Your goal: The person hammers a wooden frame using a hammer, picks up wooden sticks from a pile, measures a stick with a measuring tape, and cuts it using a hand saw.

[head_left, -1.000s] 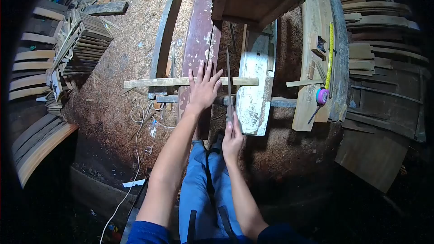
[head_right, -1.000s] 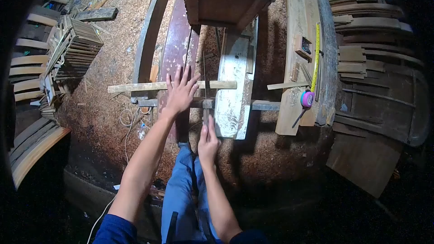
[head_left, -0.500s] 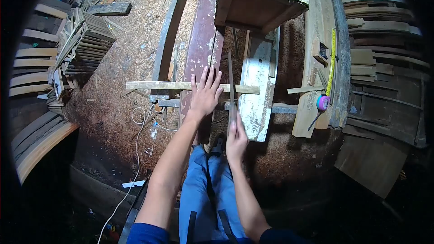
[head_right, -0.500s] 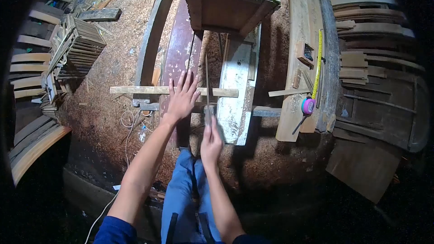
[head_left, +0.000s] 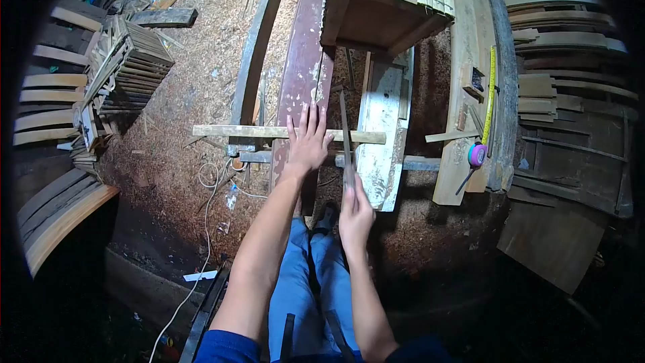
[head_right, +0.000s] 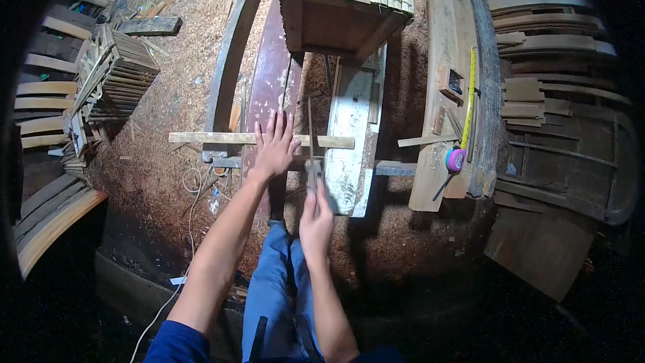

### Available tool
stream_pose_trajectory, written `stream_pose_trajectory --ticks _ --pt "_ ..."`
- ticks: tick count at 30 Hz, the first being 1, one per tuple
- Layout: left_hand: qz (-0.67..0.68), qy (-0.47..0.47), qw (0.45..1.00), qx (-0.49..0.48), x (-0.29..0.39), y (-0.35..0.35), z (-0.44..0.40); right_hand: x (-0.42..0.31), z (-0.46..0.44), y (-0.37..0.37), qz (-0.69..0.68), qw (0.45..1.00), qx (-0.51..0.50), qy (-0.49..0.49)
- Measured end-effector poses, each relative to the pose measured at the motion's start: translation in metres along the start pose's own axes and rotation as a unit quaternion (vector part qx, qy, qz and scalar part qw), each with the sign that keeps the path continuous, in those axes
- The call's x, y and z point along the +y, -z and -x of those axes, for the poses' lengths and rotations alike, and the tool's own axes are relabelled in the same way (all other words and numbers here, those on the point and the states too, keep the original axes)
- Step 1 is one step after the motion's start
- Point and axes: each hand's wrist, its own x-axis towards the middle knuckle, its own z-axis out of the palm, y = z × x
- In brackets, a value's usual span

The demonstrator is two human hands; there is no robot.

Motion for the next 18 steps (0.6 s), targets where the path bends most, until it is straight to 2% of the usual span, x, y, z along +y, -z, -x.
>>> stream_pose_trajectory --ticks 3,4,7,10,13,14,18 --pt "0.007 0.008 1.0 -0.027 0.002 0.002 0.002 -0.005 0.007 -0.001 0.073 0.997 0.007 -0.003" --pt "0.005 0.009 1.0 -0.03 0.002 0.003 0.0 -0.002 -0.011 -0.01 0.042 0.999 0.018 0.027" --pt "-0.004 0.01 0.999 -0.035 0.001 0.004 0.002 -0.01 -0.032 -0.015 0.048 0.999 0.012 0.017" --pt "0.001 0.014 0.999 -0.031 0.004 0.002 0.002 -0.011 0.002 -0.001 0.045 0.998 0.031 0.032" --pt "0.004 0.018 1.0 -0.02 0.003 0.004 0.001 -0.009 -0.015 -0.004 0.057 0.998 0.007 0.012" --pt "0.003 0.015 1.0 -0.017 0.003 0.003 0.001 -0.009 -0.033 -0.012 0.015 1.0 0.003 0.003" --pt "0.002 0.01 0.999 -0.032 0.005 0.007 -0.002 -0.014 -0.012 0.002 0.056 0.998 -0.012 0.012"
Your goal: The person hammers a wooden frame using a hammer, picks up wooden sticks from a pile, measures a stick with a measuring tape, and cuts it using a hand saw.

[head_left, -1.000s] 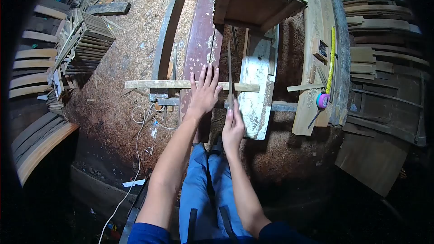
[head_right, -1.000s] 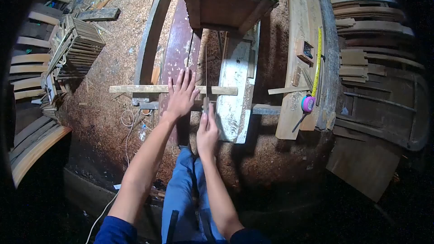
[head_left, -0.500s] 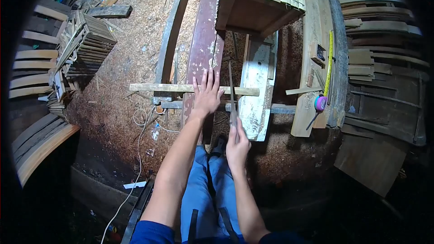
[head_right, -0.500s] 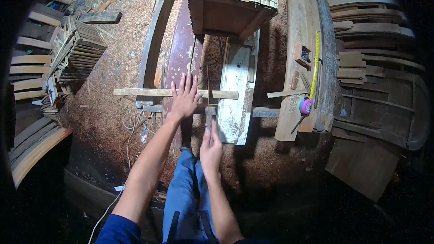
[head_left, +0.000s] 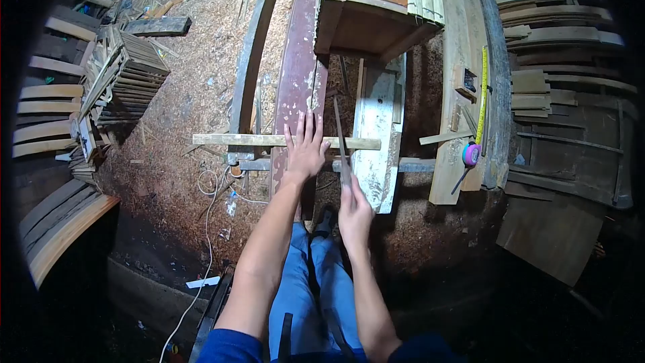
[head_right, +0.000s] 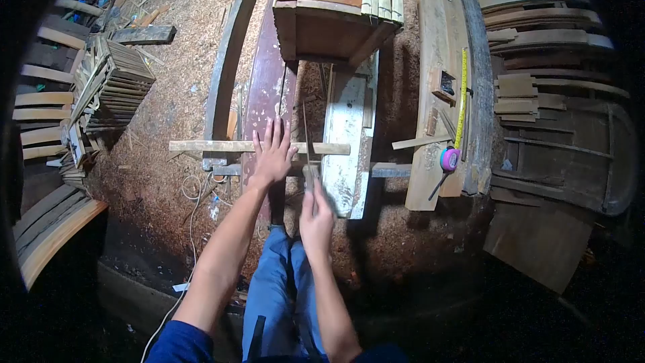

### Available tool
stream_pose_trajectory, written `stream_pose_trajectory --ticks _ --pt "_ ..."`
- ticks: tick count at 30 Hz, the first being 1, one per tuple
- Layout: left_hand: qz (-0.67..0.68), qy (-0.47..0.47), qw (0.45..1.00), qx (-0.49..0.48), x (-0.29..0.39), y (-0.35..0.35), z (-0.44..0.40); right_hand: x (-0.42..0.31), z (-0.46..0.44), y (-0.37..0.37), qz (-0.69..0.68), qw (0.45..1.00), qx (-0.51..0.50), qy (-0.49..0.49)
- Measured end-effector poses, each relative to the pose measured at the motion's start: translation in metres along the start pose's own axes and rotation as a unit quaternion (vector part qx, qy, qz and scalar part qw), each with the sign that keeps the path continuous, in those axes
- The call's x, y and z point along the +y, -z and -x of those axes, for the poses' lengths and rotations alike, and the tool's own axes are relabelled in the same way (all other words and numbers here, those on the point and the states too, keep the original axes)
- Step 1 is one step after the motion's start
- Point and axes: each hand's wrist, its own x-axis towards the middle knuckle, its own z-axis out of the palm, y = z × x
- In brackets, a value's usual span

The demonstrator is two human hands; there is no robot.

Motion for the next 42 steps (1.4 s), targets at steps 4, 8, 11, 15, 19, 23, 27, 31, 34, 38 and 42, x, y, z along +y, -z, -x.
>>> stream_pose_trajectory --ticks 4,8,11,15,19,23,27,31,34,38,42 --pt "-0.006 -0.005 1.0 0.002 -0.004 -0.005 0.004 0.004 -0.004 -0.006 -0.021 0.999 0.021 -0.016" --pt "-0.005 -0.002 1.0 0.003 0.0 -0.004 0.005 0.012 -0.014 -0.015 -0.042 0.999 0.03 -0.011" --pt "-0.007 -0.001 1.0 0.002 -0.003 -0.003 0.003 0.011 0.012 -0.012 -0.082 0.995 0.044 -0.029" --pt "-0.009 -0.009 1.0 0.01 -0.004 -0.005 0.008 -0.001 -0.032 -0.031 -0.067 0.996 0.029 -0.043" --pt "-0.002 -0.001 1.0 0.003 -0.003 -0.003 0.004 0.003 0.016 -0.008 -0.038 0.998 0.046 0.02" --pt "-0.01 -0.003 1.0 0.002 -0.003 -0.004 0.003 0.013 -0.015 -0.031 -0.067 0.997 0.044 -0.006" --pt "0.005 0.007 1.0 0.017 0.001 -0.002 0.002 -0.005 0.026 -0.001 -0.035 0.999 0.036 0.013" --pt "-0.003 0.017 1.0 0.002 0.001 -0.011 0.004 -0.008 -0.015 -0.029 -0.063 0.997 0.042 -0.023" --pt "0.005 0.005 1.0 0.003 -0.004 -0.009 0.005 -0.005 0.008 -0.006 -0.031 0.999 0.034 -0.022" --pt "0.002 0.014 1.0 0.01 0.0 -0.01 0.005 0.0 0.013 -0.013 -0.054 0.997 0.014 -0.056" --pt "0.012 0.007 1.0 0.013 0.0 -0.009 0.003 0.015 0.003 -0.018 -0.075 0.996 0.043 -0.032"
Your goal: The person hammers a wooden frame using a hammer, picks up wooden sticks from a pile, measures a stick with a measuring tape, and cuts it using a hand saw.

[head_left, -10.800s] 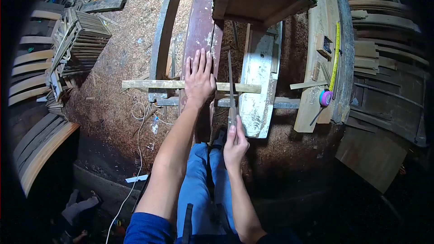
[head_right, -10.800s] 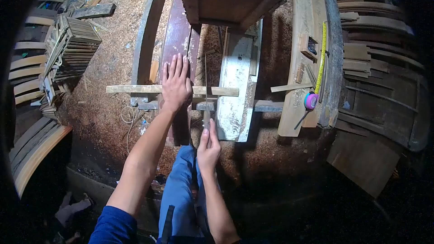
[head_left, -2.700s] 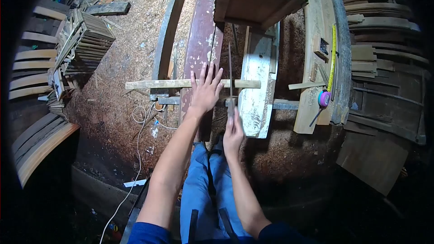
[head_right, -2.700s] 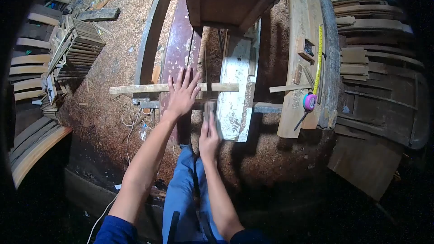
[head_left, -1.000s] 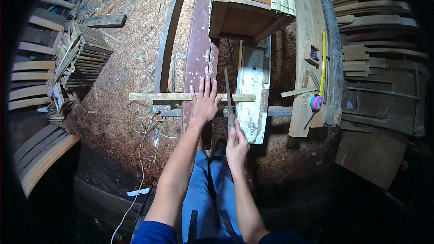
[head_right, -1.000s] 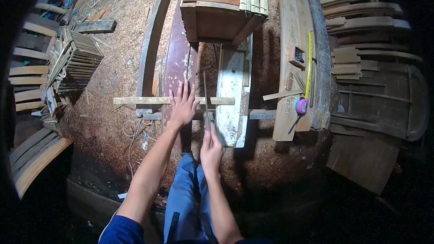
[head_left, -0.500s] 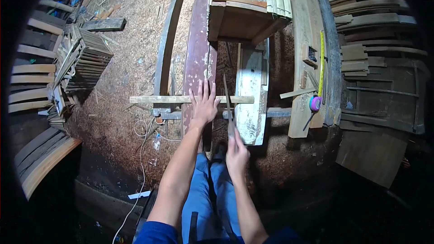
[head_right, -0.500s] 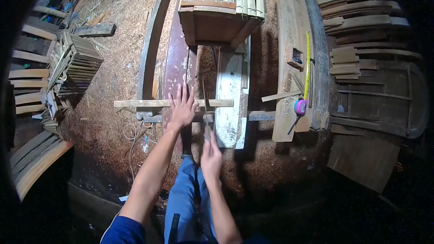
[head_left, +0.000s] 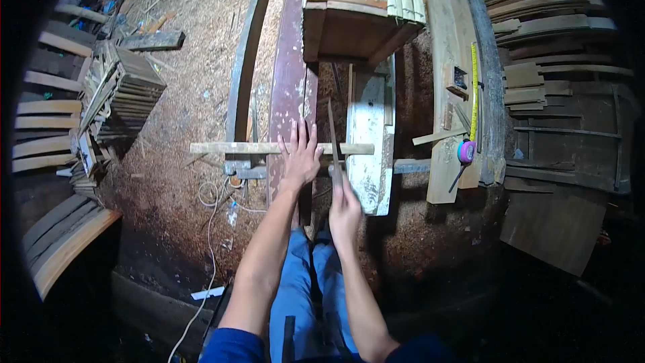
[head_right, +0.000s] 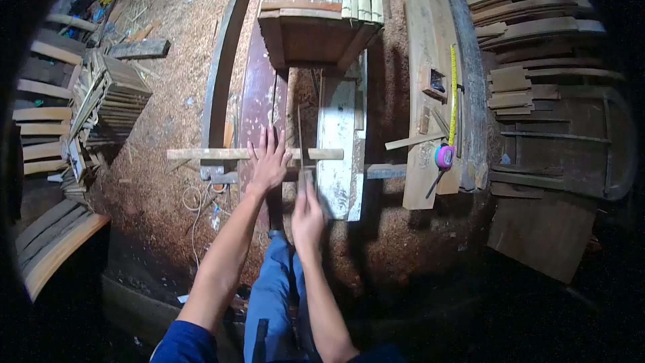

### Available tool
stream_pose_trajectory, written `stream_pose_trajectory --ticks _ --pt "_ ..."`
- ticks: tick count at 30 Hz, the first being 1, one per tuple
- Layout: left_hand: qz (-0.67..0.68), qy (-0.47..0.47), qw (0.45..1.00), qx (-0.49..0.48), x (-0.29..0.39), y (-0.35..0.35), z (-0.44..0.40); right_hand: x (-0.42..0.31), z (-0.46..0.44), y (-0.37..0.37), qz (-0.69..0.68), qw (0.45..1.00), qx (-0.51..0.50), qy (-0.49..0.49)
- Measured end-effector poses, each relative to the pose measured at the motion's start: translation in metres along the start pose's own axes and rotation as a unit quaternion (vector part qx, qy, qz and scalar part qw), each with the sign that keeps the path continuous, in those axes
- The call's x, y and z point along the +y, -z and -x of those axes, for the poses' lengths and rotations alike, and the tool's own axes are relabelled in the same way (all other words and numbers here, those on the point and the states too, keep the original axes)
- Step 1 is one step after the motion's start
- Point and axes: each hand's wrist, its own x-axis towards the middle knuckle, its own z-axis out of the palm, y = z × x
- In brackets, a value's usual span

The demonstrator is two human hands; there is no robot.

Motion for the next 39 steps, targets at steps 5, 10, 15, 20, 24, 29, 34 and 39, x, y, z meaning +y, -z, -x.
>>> stream_pose_trajectory --ticks 5,10,15,20,24,29,34,39 --pt "0.014 -0.01 1.0 0.009 -0.004 -0.004 0.003 0.002 -0.012 -0.016 0.037 0.998 0.019 0.042" --pt "0.05 -0.015 0.998 0.024 -0.004 0.0 0.005 -0.024 0.023 0.017 0.061 0.997 0.043 0.002" --pt "0.073 -0.052 0.994 0.063 -0.01 0.006 0.01 0.006 -0.009 0.039 0.208 0.955 0.157 0.143" --pt "0.085 -0.12 0.985 0.085 -0.019 0.016 0.017 0.047 -0.068 0.037 0.303 0.929 0.153 0.147" --pt "0.085 -0.151 0.98 0.093 -0.015 0.025 0.027 0.07 -0.084 0.036 0.358 0.901 0.141 0.202" --pt "0.097 -0.2 0.971 0.087 -0.018 0.041 0.041 0.088 -0.092 0.041 0.365 0.909 0.091 0.178" --pt "0.092 -0.232 0.955 0.162 -0.019 0.037 0.049 0.06 -0.08 0.051 0.387 0.9 0.083 0.182" --pt "0.099 -0.204 0.96 0.163 -0.016 0.029 0.064 0.055 -0.073 0.061 0.416 0.895 0.033 0.157"
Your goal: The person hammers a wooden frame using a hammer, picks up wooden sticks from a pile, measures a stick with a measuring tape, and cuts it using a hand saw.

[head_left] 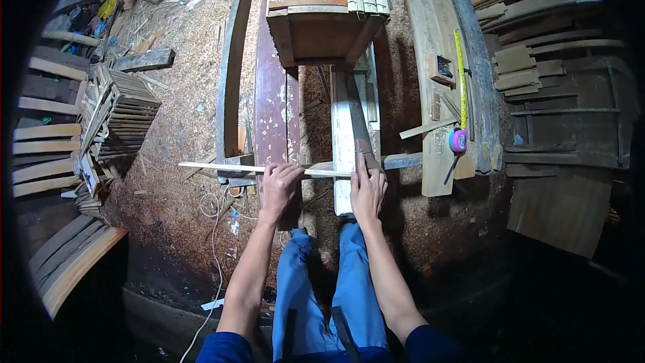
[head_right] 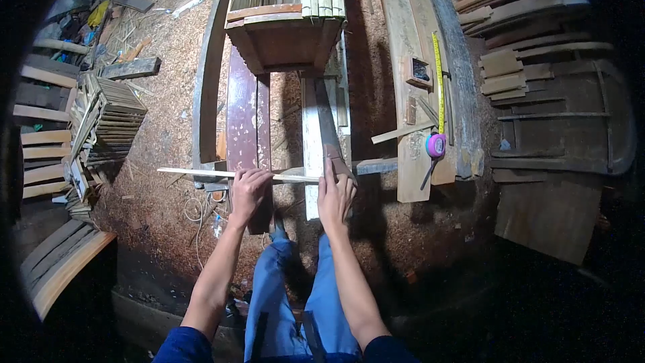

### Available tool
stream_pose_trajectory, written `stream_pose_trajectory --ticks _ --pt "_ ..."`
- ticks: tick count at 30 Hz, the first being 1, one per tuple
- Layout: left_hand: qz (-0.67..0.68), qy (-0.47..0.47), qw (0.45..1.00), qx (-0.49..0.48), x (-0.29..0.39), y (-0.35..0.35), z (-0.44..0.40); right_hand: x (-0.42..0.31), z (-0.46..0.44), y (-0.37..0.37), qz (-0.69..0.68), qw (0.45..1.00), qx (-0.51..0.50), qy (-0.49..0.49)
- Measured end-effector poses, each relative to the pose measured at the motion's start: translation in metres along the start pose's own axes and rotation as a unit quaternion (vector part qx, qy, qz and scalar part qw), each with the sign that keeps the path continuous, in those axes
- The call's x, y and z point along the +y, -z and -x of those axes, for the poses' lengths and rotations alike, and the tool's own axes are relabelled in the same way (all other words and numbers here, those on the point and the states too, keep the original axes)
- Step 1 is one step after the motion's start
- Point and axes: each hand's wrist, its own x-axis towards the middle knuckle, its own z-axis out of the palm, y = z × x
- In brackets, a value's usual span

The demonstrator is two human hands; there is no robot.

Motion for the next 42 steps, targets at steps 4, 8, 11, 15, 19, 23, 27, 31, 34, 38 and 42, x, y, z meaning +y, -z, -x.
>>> stream_pose_trajectory --ticks 4,8,11,15,19,23,27,31,34,38,42 --pt "-0.003 0.009 1.0 0.014 0.004 0.001 -0.001 0.012 -0.006 -0.004 -0.042 0.995 0.047 0.077" --pt "-0.008 0.004 1.0 0.016 0.001 -0.006 0.004 0.017 -0.009 -0.014 -0.153 0.981 0.093 0.068" --pt "-0.011 -0.003 1.0 0.024 0.003 -0.005 0.003 0.025 -0.007 -0.019 -0.162 0.974 0.138 0.077" --pt "-0.009 -0.006 0.999 0.033 0.005 -0.008 0.004 0.026 0.005 -0.005 -0.187 0.965 0.183 0.012" --pt "0.006 -0.018 0.999 0.026 0.002 -0.011 -0.001 0.018 -0.019 0.0 -0.181 0.968 0.171 0.026" --pt "0.009 -0.02 0.999 0.037 0.001 -0.021 -0.004 0.008 -0.07 -0.014 -0.142 0.975 0.163 0.058" --pt "0.013 -0.027 0.999 0.024 0.007 -0.017 -0.013 0.011 -0.095 -0.039 -0.064 0.988 0.096 0.101" --pt "0.009 -0.035 0.999 0.02 0.003 -0.021 -0.011 0.012 -0.096 -0.042 -0.056 0.986 0.087 0.129" --pt "0.015 -0.04 0.999 0.019 0.002 -0.022 -0.01 0.011 -0.093 -0.039 -0.014 0.984 0.076 0.16" --pt "0.033 -0.039 0.999 0.014 -0.002 -0.027 -0.012 0.011 -0.095 -0.044 -0.074 0.99 0.066 0.104" --pt "0.063 -0.036 0.997 -0.007 -0.005 -0.028 -0.009 0.003 -0.082 -0.035 -0.052 0.996 0.034 0.068"
